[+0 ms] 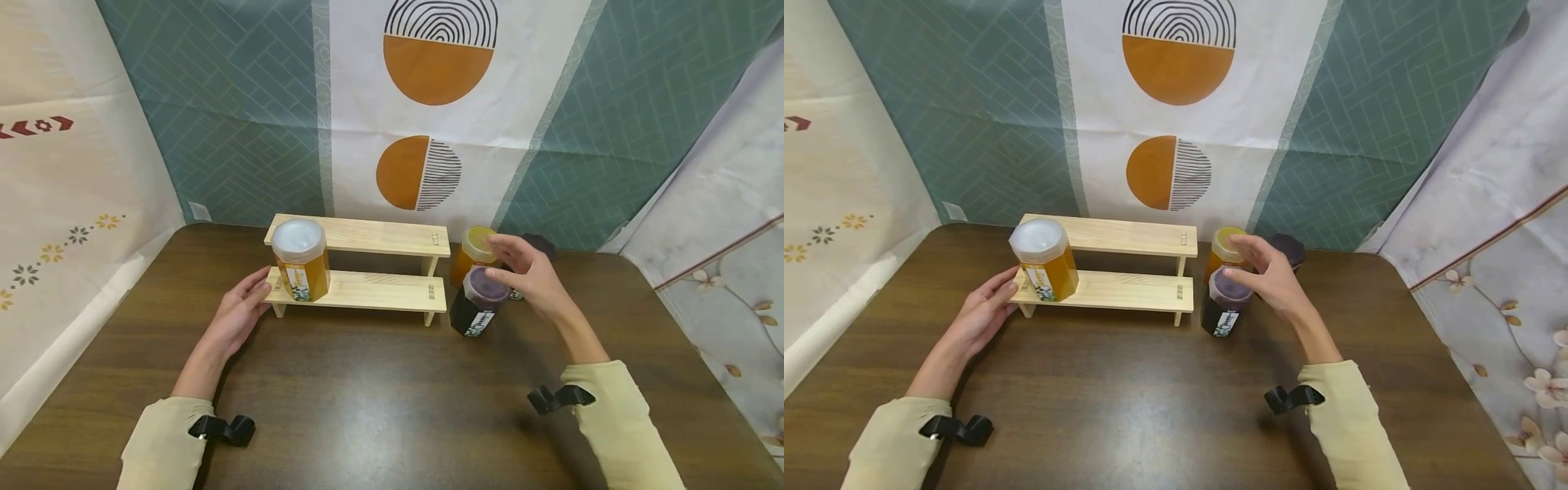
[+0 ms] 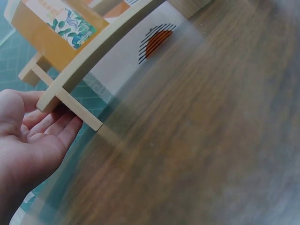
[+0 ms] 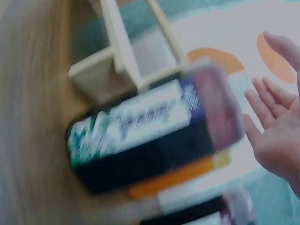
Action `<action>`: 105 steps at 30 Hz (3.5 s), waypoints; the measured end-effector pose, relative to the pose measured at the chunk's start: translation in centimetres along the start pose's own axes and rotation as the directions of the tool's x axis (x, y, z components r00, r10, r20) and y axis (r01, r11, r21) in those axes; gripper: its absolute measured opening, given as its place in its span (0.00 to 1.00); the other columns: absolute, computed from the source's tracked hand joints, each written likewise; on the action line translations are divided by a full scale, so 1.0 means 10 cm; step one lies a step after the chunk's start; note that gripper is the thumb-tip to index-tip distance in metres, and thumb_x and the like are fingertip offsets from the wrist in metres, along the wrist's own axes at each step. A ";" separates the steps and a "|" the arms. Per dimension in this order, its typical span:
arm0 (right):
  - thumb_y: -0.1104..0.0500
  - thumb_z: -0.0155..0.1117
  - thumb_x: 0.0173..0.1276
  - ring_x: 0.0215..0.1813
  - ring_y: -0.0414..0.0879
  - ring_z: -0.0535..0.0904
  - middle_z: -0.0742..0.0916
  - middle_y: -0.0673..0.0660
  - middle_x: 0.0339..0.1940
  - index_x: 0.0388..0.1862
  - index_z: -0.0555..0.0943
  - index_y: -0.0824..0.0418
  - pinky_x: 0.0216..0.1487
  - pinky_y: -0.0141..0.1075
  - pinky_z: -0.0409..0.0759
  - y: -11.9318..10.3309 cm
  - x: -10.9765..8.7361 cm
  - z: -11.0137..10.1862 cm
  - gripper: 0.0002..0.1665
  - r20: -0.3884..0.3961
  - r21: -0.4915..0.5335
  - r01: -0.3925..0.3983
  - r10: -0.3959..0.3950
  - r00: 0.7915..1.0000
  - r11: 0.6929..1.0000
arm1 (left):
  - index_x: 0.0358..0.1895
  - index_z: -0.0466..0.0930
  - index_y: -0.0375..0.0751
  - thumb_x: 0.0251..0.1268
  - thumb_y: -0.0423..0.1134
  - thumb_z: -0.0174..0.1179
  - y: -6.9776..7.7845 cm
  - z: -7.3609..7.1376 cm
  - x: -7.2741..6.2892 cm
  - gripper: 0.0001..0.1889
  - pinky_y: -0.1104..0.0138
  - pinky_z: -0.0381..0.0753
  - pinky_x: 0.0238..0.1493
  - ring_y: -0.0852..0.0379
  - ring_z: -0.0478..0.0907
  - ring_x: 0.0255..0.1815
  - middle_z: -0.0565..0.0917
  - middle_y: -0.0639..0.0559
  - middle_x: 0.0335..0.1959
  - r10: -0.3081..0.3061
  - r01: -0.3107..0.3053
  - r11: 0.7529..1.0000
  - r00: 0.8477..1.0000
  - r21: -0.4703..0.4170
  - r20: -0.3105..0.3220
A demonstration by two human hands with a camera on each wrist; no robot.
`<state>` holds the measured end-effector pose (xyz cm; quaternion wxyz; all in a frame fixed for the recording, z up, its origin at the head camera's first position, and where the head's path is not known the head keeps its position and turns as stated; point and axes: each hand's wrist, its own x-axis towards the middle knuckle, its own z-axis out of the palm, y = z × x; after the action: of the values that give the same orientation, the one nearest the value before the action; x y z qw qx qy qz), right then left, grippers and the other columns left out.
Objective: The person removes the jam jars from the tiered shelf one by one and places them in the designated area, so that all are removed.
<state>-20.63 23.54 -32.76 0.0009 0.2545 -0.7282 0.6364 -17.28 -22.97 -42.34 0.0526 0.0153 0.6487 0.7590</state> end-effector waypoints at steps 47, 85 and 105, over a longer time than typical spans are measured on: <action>0.58 0.79 0.51 0.53 0.45 0.74 0.75 0.55 0.58 0.67 0.65 0.62 0.51 0.35 0.77 -0.08 1.20 2.35 0.47 0.111 -0.102 -0.166 0.177 0.978 0.981 | 0.76 0.43 0.30 0.77 0.41 0.47 -0.01 0.00 0.02 0.34 0.76 0.72 0.55 0.67 0.69 0.57 0.55 0.38 0.72 0.025 -0.025 0.999 1.000 -0.037 0.001; 0.71 0.67 0.47 0.51 0.52 0.72 0.78 0.60 0.53 0.63 0.70 0.71 0.50 0.40 0.74 -0.49 0.84 0.86 0.40 0.037 0.171 -0.039 0.034 0.999 0.985 | 0.76 0.41 0.30 0.78 0.40 0.46 -0.05 0.01 0.00 0.34 0.75 0.68 0.57 0.64 0.66 0.61 0.48 0.31 0.74 0.041 -0.041 0.999 0.999 -0.009 -0.004; 0.79 0.59 0.52 0.45 0.49 0.74 0.82 0.57 0.46 0.53 0.82 0.59 0.44 0.34 0.78 -0.62 0.21 -0.41 0.30 -0.016 0.207 0.034 -0.031 0.999 0.978 | 0.76 0.41 0.28 0.77 0.41 0.48 -0.04 0.00 -0.01 0.35 0.75 0.68 0.58 0.67 0.68 0.59 0.48 0.29 0.74 0.044 -0.044 0.998 0.999 -0.036 0.001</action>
<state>-21.48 26.23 -25.51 -0.0105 0.2609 -0.6538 0.7102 -17.19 -22.92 -42.70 0.0367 0.0296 0.6346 0.7714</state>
